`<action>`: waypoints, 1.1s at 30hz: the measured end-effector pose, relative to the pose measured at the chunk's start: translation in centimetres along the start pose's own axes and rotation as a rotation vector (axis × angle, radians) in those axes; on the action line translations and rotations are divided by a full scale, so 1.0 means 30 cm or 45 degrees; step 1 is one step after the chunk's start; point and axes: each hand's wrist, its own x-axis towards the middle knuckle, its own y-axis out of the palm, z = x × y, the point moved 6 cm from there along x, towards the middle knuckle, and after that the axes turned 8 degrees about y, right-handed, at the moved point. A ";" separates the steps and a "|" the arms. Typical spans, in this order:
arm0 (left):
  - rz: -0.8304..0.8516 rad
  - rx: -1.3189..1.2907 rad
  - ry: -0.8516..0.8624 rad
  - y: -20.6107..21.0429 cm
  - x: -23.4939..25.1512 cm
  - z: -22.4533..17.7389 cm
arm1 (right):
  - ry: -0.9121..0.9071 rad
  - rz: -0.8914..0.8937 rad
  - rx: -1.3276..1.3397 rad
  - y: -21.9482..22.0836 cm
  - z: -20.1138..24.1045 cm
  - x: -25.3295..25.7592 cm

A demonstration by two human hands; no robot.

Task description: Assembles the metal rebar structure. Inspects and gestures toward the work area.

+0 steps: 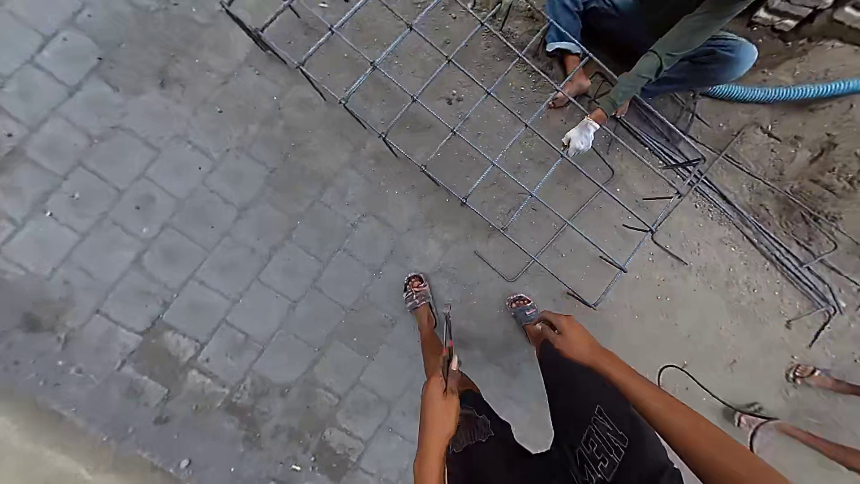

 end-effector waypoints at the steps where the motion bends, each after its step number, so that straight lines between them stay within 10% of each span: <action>1: -0.009 -0.024 0.050 -0.057 0.083 0.011 | 0.040 -0.060 0.091 0.004 -0.001 0.061; 9: 0.186 0.467 0.339 -0.242 0.690 -0.061 | 0.202 -0.393 0.276 -0.168 -0.066 0.605; 16: 0.436 0.806 0.938 0.155 1.279 -0.061 | -0.567 -1.075 -0.389 -0.242 -0.133 1.107; 19: 0.549 0.848 1.211 0.341 1.510 -0.051 | -0.772 -1.030 -0.787 -0.248 -0.151 1.273; 33: 0.342 0.475 1.648 0.480 1.829 -0.141 | -1.139 -0.861 -1.113 -0.317 -0.104 1.344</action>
